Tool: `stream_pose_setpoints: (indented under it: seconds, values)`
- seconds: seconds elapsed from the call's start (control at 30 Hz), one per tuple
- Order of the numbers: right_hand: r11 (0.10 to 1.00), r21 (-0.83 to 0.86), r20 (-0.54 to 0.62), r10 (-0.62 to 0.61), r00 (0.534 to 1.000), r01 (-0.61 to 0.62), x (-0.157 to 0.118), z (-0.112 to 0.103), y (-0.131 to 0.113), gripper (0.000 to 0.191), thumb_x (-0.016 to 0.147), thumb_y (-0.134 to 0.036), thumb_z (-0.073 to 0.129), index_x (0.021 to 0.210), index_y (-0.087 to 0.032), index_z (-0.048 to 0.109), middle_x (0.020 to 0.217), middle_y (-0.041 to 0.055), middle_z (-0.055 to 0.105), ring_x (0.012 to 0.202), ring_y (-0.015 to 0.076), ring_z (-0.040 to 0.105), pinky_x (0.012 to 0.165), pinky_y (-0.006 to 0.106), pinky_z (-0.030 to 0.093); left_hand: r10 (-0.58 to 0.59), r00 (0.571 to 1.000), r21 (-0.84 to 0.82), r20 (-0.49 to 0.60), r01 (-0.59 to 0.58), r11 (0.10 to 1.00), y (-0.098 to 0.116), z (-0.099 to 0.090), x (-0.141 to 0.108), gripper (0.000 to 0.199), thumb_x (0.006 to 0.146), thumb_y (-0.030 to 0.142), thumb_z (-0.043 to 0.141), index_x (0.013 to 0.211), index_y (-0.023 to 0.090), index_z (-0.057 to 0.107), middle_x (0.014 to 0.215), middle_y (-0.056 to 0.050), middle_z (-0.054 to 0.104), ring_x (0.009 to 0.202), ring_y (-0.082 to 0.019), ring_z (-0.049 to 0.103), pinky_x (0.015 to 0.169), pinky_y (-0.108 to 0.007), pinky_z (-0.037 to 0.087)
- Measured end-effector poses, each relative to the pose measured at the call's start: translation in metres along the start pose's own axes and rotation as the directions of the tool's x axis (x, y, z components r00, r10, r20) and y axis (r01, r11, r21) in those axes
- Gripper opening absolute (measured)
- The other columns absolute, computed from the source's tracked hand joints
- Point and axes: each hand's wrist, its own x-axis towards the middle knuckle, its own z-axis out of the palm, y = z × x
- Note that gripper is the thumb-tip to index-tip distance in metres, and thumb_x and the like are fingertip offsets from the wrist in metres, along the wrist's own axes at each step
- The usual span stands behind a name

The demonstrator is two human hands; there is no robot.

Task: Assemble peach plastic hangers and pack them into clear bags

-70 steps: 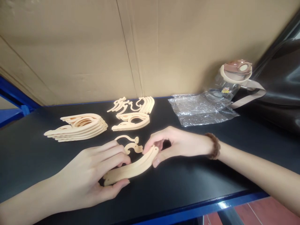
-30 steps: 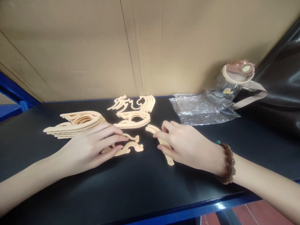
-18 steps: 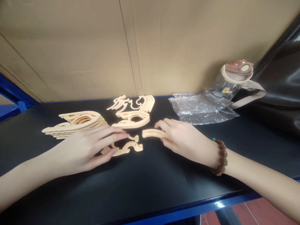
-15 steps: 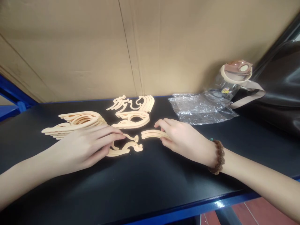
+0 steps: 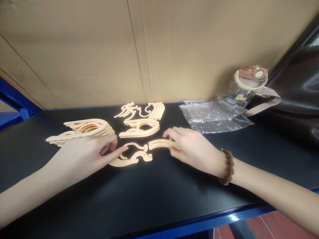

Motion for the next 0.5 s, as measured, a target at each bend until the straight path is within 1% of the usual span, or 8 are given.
stream_pose_setpoints:
  seconds: [0.03, 0.1, 0.17, 0.27, 0.37, 0.43, 0.5]
  values:
    - [1.0, -0.004, -0.007, -0.014, 1.0, 0.013, 0.0, 0.001, 0.0, 0.025, 0.087, -0.017, 0.054, 0.111, -0.02, 0.053, 0.103, 0.0026, 0.065, 0.086, 0.0187, 0.062, 0.072, 0.032, 0.049, -0.044, 0.998, -0.022, 0.051, 0.045, 0.999, 0.001, 0.001, 0.0, 0.044, 0.089, 0.058, 0.045, 0.064, 0.021, 0.045, 0.046, 0.004, 0.043, 0.039, -0.014, 0.042, 0.043, -0.025, 0.021]
    - [0.999, -0.015, -0.021, -0.036, 0.999, 0.036, 0.0, 0.002, 0.001, 0.025, 0.088, -0.017, 0.053, 0.112, -0.02, 0.053, 0.105, 0.0033, 0.065, 0.089, 0.0193, 0.063, 0.074, 0.032, 0.049, -0.094, 0.987, -0.054, 0.127, 0.102, 0.993, 0.004, 0.003, 0.001, 0.043, 0.088, 0.058, 0.046, 0.065, 0.022, 0.044, 0.048, 0.004, 0.045, 0.041, -0.014, 0.044, 0.045, -0.025, 0.022]
    - [0.999, -0.021, -0.034, -0.047, 0.998, 0.046, -0.001, 0.002, 0.001, 0.025, 0.089, -0.02, 0.053, 0.114, -0.019, 0.054, 0.105, 0.0039, 0.065, 0.089, 0.02, 0.062, 0.074, 0.033, 0.049, -0.122, 0.978, -0.071, 0.168, 0.136, 0.988, 0.006, 0.006, 0.003, 0.04, 0.087, 0.056, 0.046, 0.066, 0.022, 0.043, 0.05, 0.004, 0.047, 0.043, -0.015, 0.045, 0.046, -0.026, 0.023]
    - [0.999, 0.005, -0.089, -0.039, 0.995, 0.04, 0.0, -0.001, 0.0, 0.025, 0.096, -0.027, 0.047, 0.119, -0.02, 0.053, 0.101, 0.0039, 0.065, 0.087, 0.0193, 0.062, 0.074, 0.033, 0.049, -0.153, 0.973, -0.096, 0.174, 0.171, 0.981, 0.007, 0.009, 0.004, 0.037, 0.087, 0.052, 0.044, 0.065, 0.022, 0.043, 0.051, 0.003, 0.05, 0.046, -0.016, 0.048, 0.048, -0.026, 0.024]
    - [0.997, 0.076, -0.209, -0.008, 0.978, 0.024, 0.0, -0.006, -0.003, 0.027, 0.1, -0.028, 0.04, 0.123, -0.02, 0.052, 0.095, 0.0021, 0.067, 0.085, 0.0169, 0.062, 0.077, 0.032, 0.048, -0.18, 0.969, -0.096, 0.166, 0.198, 0.975, 0.006, 0.009, 0.003, 0.033, 0.086, 0.044, 0.043, 0.061, 0.022, 0.045, 0.052, 0.001, 0.054, 0.046, -0.017, 0.049, 0.049, -0.027, 0.023]
    - [0.993, 0.114, -0.274, 0.013, 0.962, 0.02, 0.0, -0.008, -0.004, 0.026, 0.1, -0.03, 0.042, 0.121, -0.02, 0.054, 0.089, 0.0009, 0.067, 0.081, 0.0158, 0.063, 0.076, 0.03, 0.047, -0.19, 0.97, -0.068, 0.149, 0.202, 0.977, 0.007, 0.008, 0.002, 0.031, 0.084, 0.039, 0.043, 0.057, 0.022, 0.045, 0.049, 0.001, 0.053, 0.043, -0.017, 0.047, 0.048, -0.027, 0.022]
    - [0.991, 0.13, -0.305, 0.022, 0.952, 0.019, -0.001, -0.009, -0.005, 0.025, 0.099, -0.033, 0.046, 0.117, -0.021, 0.056, 0.085, -0.0001, 0.067, 0.076, 0.0152, 0.063, 0.073, 0.03, 0.046, -0.193, 0.972, -0.035, 0.132, 0.199, 0.979, 0.007, 0.006, 0.001, 0.031, 0.082, 0.035, 0.044, 0.054, 0.022, 0.043, 0.046, 0.001, 0.051, 0.041, -0.017, 0.045, 0.048, -0.028, 0.021]
